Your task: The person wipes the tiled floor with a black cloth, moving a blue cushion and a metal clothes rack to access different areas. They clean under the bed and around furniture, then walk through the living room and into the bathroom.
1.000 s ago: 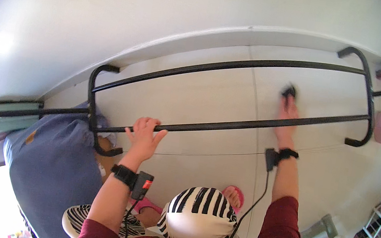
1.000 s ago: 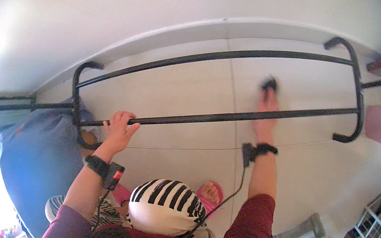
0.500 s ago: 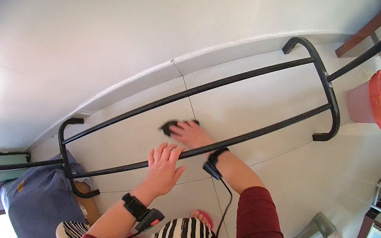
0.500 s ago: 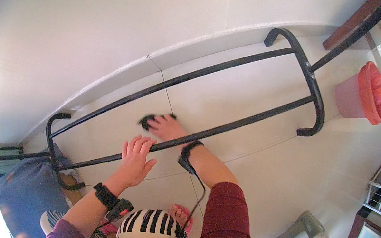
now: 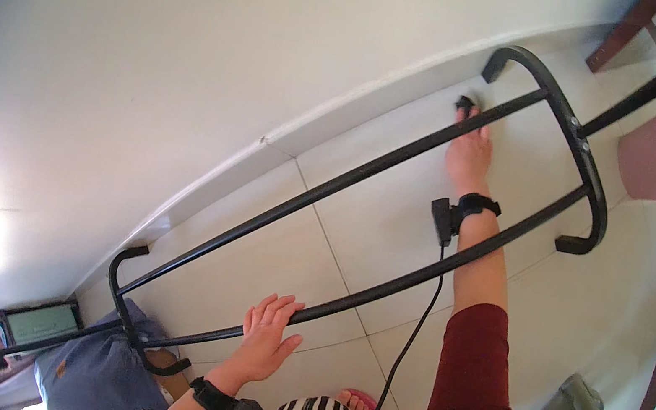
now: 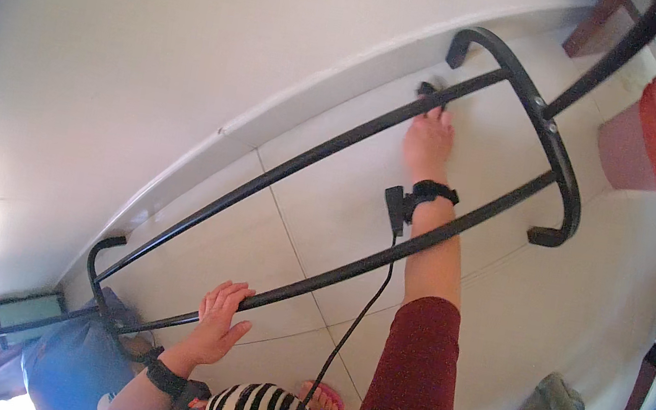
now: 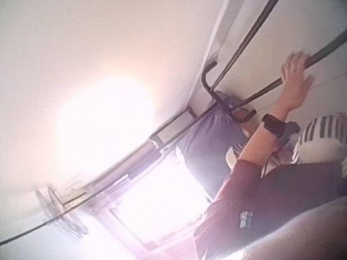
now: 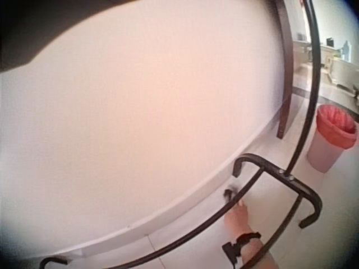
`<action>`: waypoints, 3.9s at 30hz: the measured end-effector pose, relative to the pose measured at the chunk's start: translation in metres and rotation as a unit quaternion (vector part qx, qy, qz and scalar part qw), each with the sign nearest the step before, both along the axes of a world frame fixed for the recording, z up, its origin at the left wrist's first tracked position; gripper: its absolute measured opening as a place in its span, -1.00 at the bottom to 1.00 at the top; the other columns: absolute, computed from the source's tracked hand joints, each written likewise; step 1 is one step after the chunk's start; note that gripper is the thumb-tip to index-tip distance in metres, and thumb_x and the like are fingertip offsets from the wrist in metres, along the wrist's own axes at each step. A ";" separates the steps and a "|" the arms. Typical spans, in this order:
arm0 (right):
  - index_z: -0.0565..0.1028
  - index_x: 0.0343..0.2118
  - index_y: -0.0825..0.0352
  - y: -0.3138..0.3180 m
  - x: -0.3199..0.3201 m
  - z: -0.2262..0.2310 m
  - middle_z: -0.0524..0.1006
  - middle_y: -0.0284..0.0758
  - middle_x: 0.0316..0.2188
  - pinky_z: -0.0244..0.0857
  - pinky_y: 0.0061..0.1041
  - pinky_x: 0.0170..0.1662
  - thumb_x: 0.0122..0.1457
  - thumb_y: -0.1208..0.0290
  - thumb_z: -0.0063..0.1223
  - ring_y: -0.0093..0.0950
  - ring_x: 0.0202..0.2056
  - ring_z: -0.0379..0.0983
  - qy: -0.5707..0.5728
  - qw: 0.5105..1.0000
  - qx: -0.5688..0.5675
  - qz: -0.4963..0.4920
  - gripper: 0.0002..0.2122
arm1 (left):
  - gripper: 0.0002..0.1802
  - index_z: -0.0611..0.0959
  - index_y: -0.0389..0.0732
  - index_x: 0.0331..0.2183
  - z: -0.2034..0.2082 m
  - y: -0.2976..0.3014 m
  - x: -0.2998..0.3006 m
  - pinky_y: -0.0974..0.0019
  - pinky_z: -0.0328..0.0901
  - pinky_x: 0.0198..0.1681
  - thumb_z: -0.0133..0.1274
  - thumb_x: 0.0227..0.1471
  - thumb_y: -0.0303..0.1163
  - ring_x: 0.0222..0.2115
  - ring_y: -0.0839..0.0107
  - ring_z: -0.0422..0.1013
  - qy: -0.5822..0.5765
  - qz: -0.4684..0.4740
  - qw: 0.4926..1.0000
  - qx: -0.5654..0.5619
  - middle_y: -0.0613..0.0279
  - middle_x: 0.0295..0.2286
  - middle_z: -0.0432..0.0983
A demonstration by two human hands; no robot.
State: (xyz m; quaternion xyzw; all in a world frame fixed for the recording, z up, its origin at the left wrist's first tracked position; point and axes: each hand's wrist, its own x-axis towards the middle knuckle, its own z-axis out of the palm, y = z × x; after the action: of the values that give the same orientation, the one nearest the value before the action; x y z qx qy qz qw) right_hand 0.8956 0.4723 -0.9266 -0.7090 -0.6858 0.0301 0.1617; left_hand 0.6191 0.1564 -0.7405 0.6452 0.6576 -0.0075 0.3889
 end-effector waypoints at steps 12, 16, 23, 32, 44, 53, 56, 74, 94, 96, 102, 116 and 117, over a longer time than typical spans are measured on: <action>0.16 0.10 0.43 -0.228 0.139 -0.029 0.15 0.09 0.08 0.21 -0.25 -0.02 0.12 0.43 -0.23 -0.07 -0.01 0.21 -0.167 0.961 -0.078 -0.208 -0.55 | -0.42 0.22 -0.10 0.06 -0.008 -0.002 -0.001 -0.10 -0.26 0.13 -0.03 -0.02 -0.32 0.13 0.02 -0.08 -0.015 -0.024 0.999 0.033 0.09 0.06 0.10; 0.23 0.01 0.43 -0.333 0.166 0.007 0.21 0.05 0.03 0.21 -0.26 -0.01 0.17 0.40 -0.25 -0.09 -0.01 0.22 0.032 0.919 -0.088 -0.382 -0.65 | -0.42 0.22 -0.10 0.06 -0.012 -0.004 0.000 -0.09 -0.25 0.13 -0.04 -0.02 -0.33 0.11 0.04 -0.05 -0.017 -0.026 0.998 0.057 0.11 0.03 0.15; 0.15 0.08 0.48 -0.261 0.006 0.028 0.23 -0.05 0.07 0.03 -0.27 0.12 0.02 0.58 -0.24 -0.20 0.06 0.17 -0.020 0.999 -0.040 0.003 -0.52 | -0.45 0.26 -0.10 0.03 -0.016 -0.005 0.004 -0.03 -0.19 0.12 -0.03 -0.03 -0.33 0.08 0.09 0.02 -0.008 -0.017 0.996 0.083 0.11 -0.02 0.21; 0.29 -0.06 0.42 -0.190 -0.027 -0.005 0.45 -0.08 -0.20 0.32 -0.24 -0.29 0.13 0.50 -0.27 -0.20 -0.27 0.43 0.146 0.988 0.057 -0.014 -0.70 | -0.49 0.29 -0.08 0.02 -0.018 -0.004 0.001 -0.01 -0.14 0.12 -0.04 -0.01 -0.30 0.06 0.12 0.07 -0.011 -0.016 0.997 0.077 0.13 -0.04 0.25; 0.19 0.02 0.43 -0.326 -0.013 0.020 0.37 -0.08 -0.14 0.10 -0.22 0.03 0.21 0.37 -0.31 -0.19 -0.06 0.28 0.280 0.960 -0.001 0.000 -0.65 | -0.47 0.27 -0.08 0.04 -0.026 -0.005 0.007 -0.11 -0.18 0.11 -0.05 0.01 -0.27 0.06 0.10 0.06 0.037 -0.012 0.994 0.107 0.11 -0.02 0.22; 0.28 -0.05 0.44 -0.283 -0.004 -0.017 0.42 -0.17 -0.19 0.28 -0.27 -0.23 0.06 0.53 -0.22 -0.29 -0.24 0.38 -0.032 0.995 0.094 -0.002 -0.65 | -0.61 0.41 -0.22 -0.04 0.025 -0.061 -0.052 0.10 -0.06 0.15 -0.11 0.04 -0.43 0.10 0.05 0.05 -0.015 0.000 0.980 0.200 0.03 -0.02 0.26; 0.10 0.12 0.46 -0.324 0.137 0.000 0.23 -0.05 0.07 0.24 -0.25 -0.08 0.09 0.51 -0.25 -0.18 -0.04 0.30 -0.189 0.973 -0.016 -0.134 -0.52 | -0.71 0.48 -0.23 -0.14 0.055 -0.108 -0.084 0.11 -0.05 0.15 -0.14 0.06 -0.45 0.09 0.05 0.07 -0.024 0.070 0.974 0.214 0.03 -0.05 0.31; 0.14 0.11 0.36 -0.383 0.169 0.056 0.34 -0.09 -0.04 0.32 -0.33 -0.12 0.05 0.63 -0.25 -0.31 -0.10 0.37 -0.032 0.960 -0.193 -0.199 -0.52 | -0.72 0.53 -0.31 -0.25 0.104 -0.187 -0.136 0.20 -0.04 0.13 -0.25 0.15 -0.40 0.06 0.20 0.16 -0.120 0.234 0.948 0.181 0.12 -0.15 0.42; 0.35 -0.06 0.44 -0.358 -0.068 0.031 0.36 -0.09 -0.11 0.10 -0.29 0.06 0.06 0.53 -0.16 -0.14 0.02 0.19 0.041 0.946 -0.099 0.307 -0.66 | -0.74 0.53 -0.29 -0.23 0.117 -0.234 -0.140 0.21 0.00 0.12 -0.21 0.14 -0.39 0.04 0.12 0.16 -0.155 0.284 0.929 0.177 0.13 -0.21 0.44; 0.34 -0.04 0.40 -0.392 -0.137 0.021 0.29 -0.05 -0.01 0.15 -0.28 0.03 0.07 0.49 -0.14 -0.14 -0.01 0.24 0.132 0.866 -0.111 0.469 -0.65 | -0.74 0.53 -0.29 -0.23 0.117 -0.233 -0.146 0.20 0.00 0.12 -0.20 0.14 -0.38 0.04 0.11 0.15 -0.168 0.287 0.926 0.178 0.12 -0.19 0.43; 0.35 -0.05 0.38 -0.366 -0.210 -0.008 0.33 -0.13 0.00 0.23 -0.31 -0.03 0.10 0.45 -0.18 -0.26 -0.05 0.29 -0.028 0.824 -0.075 0.562 -0.67 | -0.76 0.54 -0.28 -0.24 0.173 -0.262 -0.180 0.15 0.00 0.13 -0.15 0.07 -0.46 0.05 0.13 0.16 -0.069 0.321 0.906 0.266 0.12 -0.15 0.43; 0.35 -0.20 0.40 -0.366 -0.260 0.118 0.29 -0.11 -0.14 0.30 -0.34 -0.11 -0.07 0.52 -0.09 -0.17 -0.09 0.21 -0.166 0.644 -0.138 0.734 -0.70 | -0.27 0.34 -0.13 0.07 0.285 -0.372 -0.373 0.09 -0.02 0.15 0.07 -0.13 -0.02 0.11 0.09 0.09 0.481 0.182 0.845 0.147 0.04 0.08 0.16; 0.35 -0.22 0.40 -0.383 -0.283 0.117 0.30 -0.13 -0.16 0.32 -0.36 -0.14 -0.02 0.47 -0.13 -0.19 -0.10 0.22 -0.143 0.662 -0.106 0.728 -0.74 | -0.26 0.35 -0.14 0.06 0.288 -0.372 -0.380 0.09 -0.03 0.16 0.07 -0.15 -0.01 0.12 0.09 0.08 0.438 0.166 0.866 0.173 0.04 0.08 0.16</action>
State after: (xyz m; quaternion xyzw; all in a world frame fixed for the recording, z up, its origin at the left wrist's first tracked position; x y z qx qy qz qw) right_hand 0.6123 0.0894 -0.8099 0.0084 -0.9902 0.1086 -0.0878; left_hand 0.2388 -0.2155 -0.4530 0.5138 0.8484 -0.1110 -0.0619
